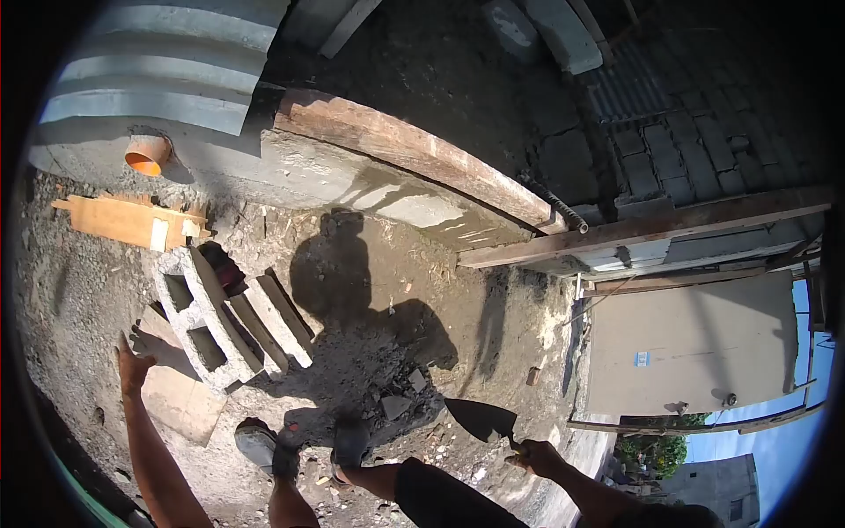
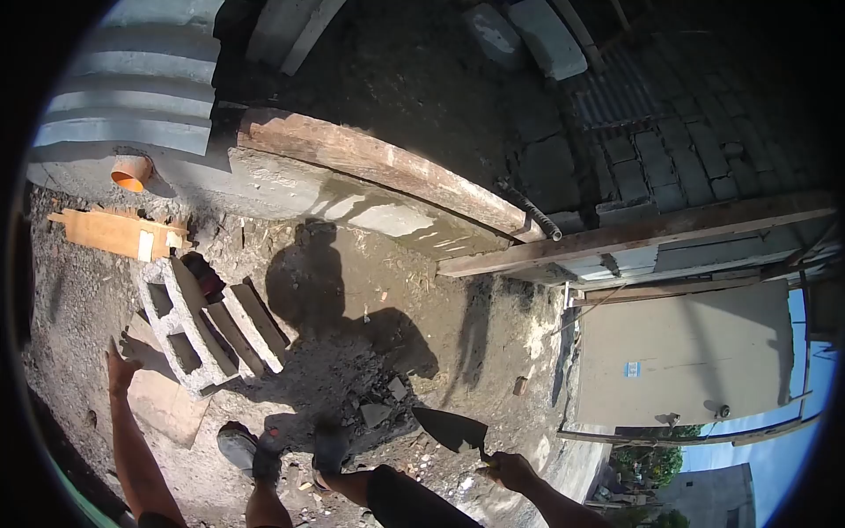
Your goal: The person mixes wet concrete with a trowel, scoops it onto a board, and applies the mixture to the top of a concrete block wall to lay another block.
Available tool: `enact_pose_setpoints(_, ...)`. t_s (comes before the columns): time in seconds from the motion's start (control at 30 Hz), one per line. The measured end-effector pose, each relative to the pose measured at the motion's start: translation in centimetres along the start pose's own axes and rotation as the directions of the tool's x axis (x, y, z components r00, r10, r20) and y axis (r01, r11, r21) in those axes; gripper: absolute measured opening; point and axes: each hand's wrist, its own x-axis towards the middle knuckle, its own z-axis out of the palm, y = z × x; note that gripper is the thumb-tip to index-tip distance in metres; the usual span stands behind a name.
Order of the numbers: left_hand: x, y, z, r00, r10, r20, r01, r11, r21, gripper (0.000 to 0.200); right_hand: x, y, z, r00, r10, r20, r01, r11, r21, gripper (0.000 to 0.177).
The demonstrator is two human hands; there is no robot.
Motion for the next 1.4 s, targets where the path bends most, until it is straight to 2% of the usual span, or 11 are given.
enact_pose_setpoints(0.03,0.3,-0.4,0.6,0.965,-0.057,0.258,0.114,0.971,-0.212,0.097,-0.5,0.6,0.0,0.991,0.132,0.033,-0.124,0.974,-0.188,0.043)
enact_pose_setpoints(0.13,1.5,-2.6,2.2,0.997,0.037,-0.064,-0.015,0.952,0.304,0.079,-1.4,2.9,1.0,0.994,0.1,0.034,-0.088,0.96,-0.267,0.043)
enact_pose_setpoints(0.2,1.1,-6.0,-0.6,0.875,0.217,0.432,-0.234,0.972,-0.015,0.026,-1.4,4.2,1.5,0.995,-0.104,-0.009,0.091,0.902,-0.421,0.043)
enact_pose_setpoints(0.23,0.2,-10.3,-0.6,0.713,0.544,0.443,-0.683,0.68,0.265,0.011,-1.3,4.7,1.4,0.989,-0.105,-0.105,0.071,0.955,-0.288,0.039)
enact_pose_setpoints(0.3,-6.7,-6.7,-4.5,0.853,0.085,0.515,-0.309,0.877,0.368,0.024,-1.1,0.5,-1.3,0.955,0.172,-0.241,-0.186,0.982,-0.039,0.03)
enact_pose_setpoints(0.37,-13.7,-10.7,-5.8,0.884,0.337,0.323,-0.393,0.911,0.124,0.009,0.2,0.0,-4.0,0.903,0.251,-0.349,-0.03,0.847,0.531,0.025)
enact_pose_setpoints(0.5,-30.6,1.2,-9.8,0.936,-0.32,0.146,0.255,0.904,0.343,0.039,0.0,-8.1,-17.3,0.862,0.32,-0.393,0.024,0.748,0.663,0.02)
enact_pose_setpoints(0.93,-51.1,32.7,-23.6,0.976,-0.019,0.215,-0.106,0.827,0.552,0.083,17.1,-15.9,-35.2,0.875,0.16,-0.457,0.385,0.344,0.856,0.027)
enact_pose_setpoints(1.3,-52.7,58.5,-16.8,0.961,0.087,0.261,-0.231,0.772,0.592,0.081,47.7,-15.1,-25.1,0.933,0.118,-0.341,0.324,0.139,0.936,0.015)
enact_pose_setpoints(1.37,-53.2,60.8,-16.5,0.959,0.088,0.27,-0.24,0.76,0.604,0.081,39.4,-15.8,-31.0,0.851,-0.444,-0.281,-0.084,-0.643,0.761,0.02)
enact_pose_setpoints(1.4,-53.3,61.8,-16.4,0.957,0.087,0.275,-0.244,0.754,0.61,0.08,35.6,-17.1,-34.5,0.929,-0.282,-0.241,0.057,-0.534,0.844,0.015)
